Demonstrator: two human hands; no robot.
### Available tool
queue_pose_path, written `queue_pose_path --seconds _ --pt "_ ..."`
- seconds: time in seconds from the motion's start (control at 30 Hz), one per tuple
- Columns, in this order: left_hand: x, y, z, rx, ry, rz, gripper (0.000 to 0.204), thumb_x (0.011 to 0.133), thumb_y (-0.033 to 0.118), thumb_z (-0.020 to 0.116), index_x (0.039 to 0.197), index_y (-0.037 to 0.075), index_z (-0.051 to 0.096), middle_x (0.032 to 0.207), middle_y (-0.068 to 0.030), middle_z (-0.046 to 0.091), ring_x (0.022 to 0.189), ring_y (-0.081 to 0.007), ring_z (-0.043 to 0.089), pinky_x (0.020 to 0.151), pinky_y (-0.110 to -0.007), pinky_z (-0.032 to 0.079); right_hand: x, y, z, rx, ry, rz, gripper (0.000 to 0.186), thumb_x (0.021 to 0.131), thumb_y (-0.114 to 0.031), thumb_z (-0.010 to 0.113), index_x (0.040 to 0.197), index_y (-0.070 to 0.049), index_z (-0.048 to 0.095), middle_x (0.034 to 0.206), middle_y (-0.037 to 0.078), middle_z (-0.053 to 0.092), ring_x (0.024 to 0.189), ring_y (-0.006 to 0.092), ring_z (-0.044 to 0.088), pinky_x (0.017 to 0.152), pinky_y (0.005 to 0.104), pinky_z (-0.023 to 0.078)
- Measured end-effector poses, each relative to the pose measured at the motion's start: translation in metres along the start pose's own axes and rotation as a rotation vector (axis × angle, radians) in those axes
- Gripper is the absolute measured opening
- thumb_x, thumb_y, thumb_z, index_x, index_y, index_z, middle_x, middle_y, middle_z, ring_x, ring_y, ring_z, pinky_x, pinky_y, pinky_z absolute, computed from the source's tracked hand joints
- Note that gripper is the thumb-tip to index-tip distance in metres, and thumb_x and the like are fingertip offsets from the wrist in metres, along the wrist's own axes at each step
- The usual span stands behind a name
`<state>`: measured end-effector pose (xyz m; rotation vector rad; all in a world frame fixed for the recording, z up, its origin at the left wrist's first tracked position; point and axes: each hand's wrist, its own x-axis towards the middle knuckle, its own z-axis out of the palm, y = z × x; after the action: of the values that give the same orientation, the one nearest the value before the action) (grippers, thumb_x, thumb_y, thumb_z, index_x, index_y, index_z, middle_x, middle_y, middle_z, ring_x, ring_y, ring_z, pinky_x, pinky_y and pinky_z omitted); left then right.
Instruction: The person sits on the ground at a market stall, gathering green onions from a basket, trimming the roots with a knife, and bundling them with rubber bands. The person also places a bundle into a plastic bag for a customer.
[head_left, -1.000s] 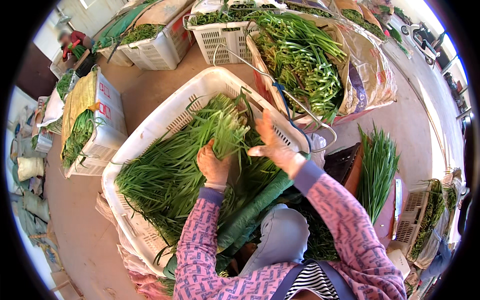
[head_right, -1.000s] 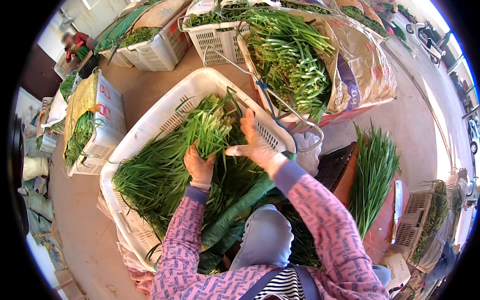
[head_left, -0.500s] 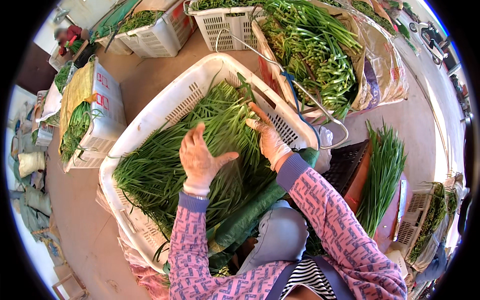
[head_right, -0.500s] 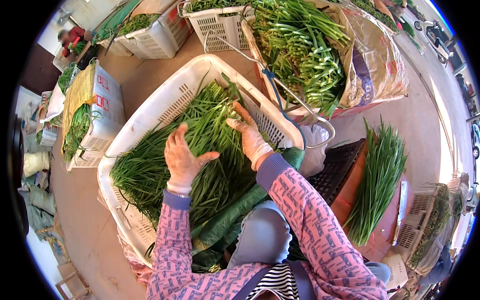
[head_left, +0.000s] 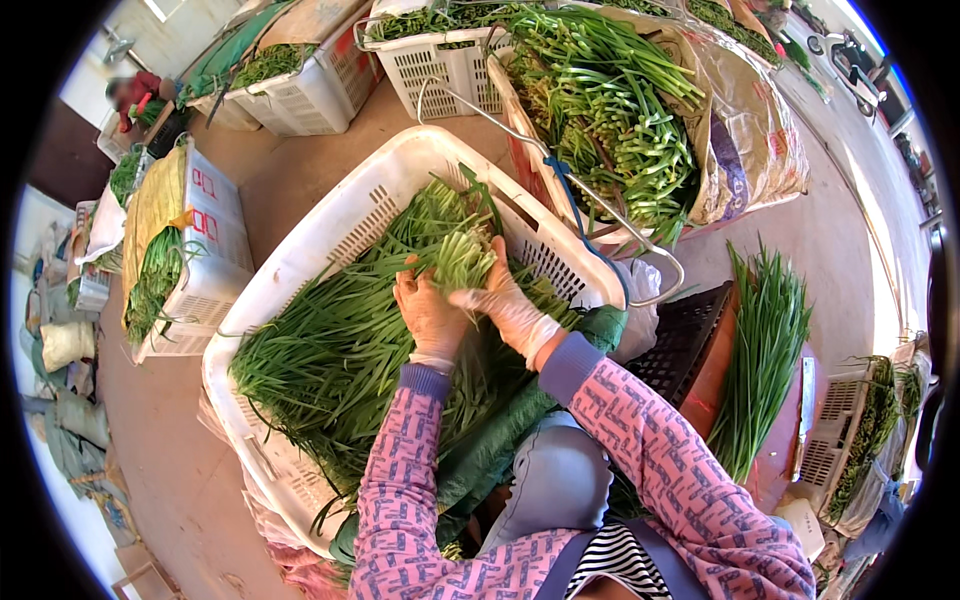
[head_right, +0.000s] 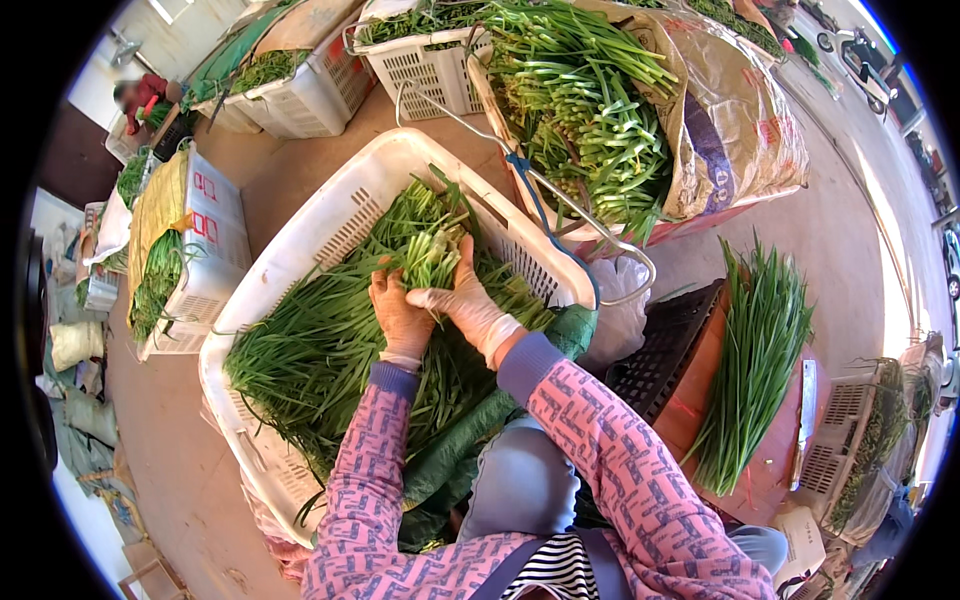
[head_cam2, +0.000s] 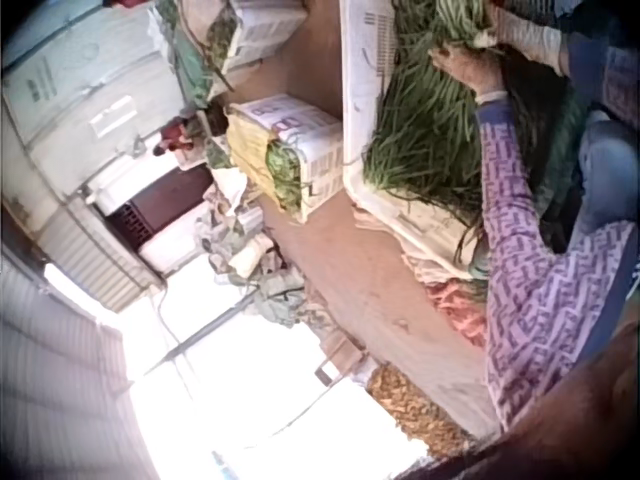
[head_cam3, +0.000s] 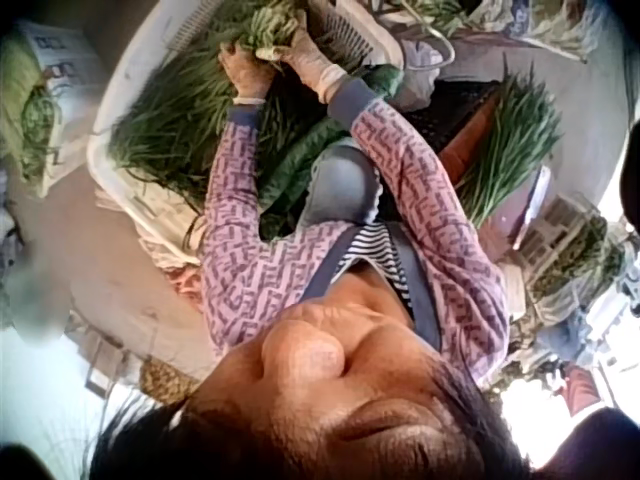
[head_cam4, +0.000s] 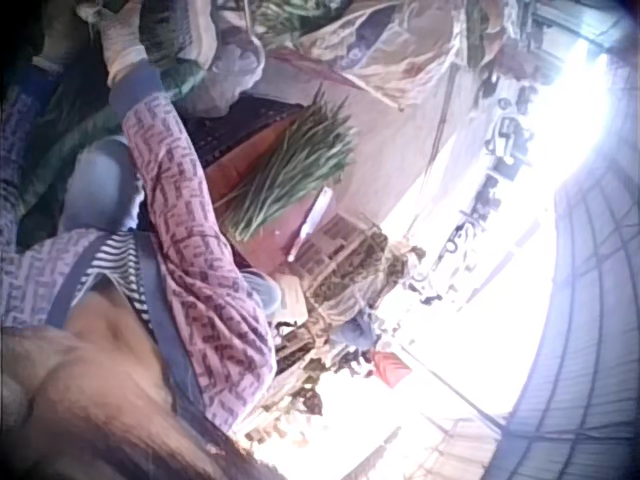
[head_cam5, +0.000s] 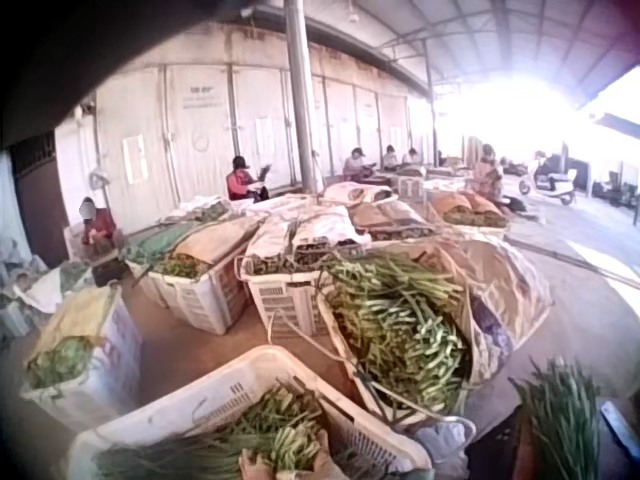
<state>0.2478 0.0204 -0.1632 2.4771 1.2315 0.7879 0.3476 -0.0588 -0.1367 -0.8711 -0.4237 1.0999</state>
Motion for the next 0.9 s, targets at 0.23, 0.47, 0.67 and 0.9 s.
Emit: queue_pose_path --seconds 0.23,0.47,0.67,0.9 --pt "-0.040 0.003 0.014 -0.040 0.245 0.138 0.045 0.072 0.023 0.068 0.112 0.007 0.055 0.114 -0.0109 0.056 0.112 -0.0324 0.051 0.106 -0.052 0.029 -0.007 0.018 0.019 0.164 0.069 -0.083 0.093 0.065 0.003 0.084 0.143 -0.013 0.035 0.128 0.001 0.052 0.113 0.0146 0.051 0.097 0.0322 0.044" --pt "-0.048 0.002 -0.017 -0.249 -0.141 0.290 0.076 0.071 0.030 0.075 0.135 0.006 0.042 0.135 -0.0190 0.046 0.129 -0.0327 0.041 0.111 -0.050 0.026 0.011 0.014 -0.010 0.151 0.197 0.042 0.034 0.072 -0.002 0.079 0.102 -0.008 0.064 0.091 0.000 0.066 0.086 0.0140 0.060 0.084 0.0304 0.046" --pt "0.024 -0.063 -0.073 -1.046 0.103 -0.191 0.019 0.089 0.022 0.059 0.099 0.008 0.068 0.102 -0.0074 0.067 0.098 -0.0162 0.061 0.091 -0.032 0.048 0.005 0.002 -0.008 0.057 0.183 -0.013 0.037 0.071 -0.010 0.082 0.104 -0.009 0.066 0.095 -0.001 0.067 0.089 0.0120 0.060 0.085 0.0304 0.045" --pt "0.059 -0.039 -0.019 -0.435 -0.367 0.252 0.017 0.085 0.004 0.062 0.100 0.007 0.067 0.096 -0.0100 0.068 0.087 -0.0218 0.064 0.080 -0.031 0.051 0.009 0.005 -0.002 0.104 0.078 -0.011 0.057 0.071 -0.006 0.081 0.124 -0.009 0.060 0.109 -0.001 0.064 0.099 0.0110 0.058 0.093 0.0300 0.044"
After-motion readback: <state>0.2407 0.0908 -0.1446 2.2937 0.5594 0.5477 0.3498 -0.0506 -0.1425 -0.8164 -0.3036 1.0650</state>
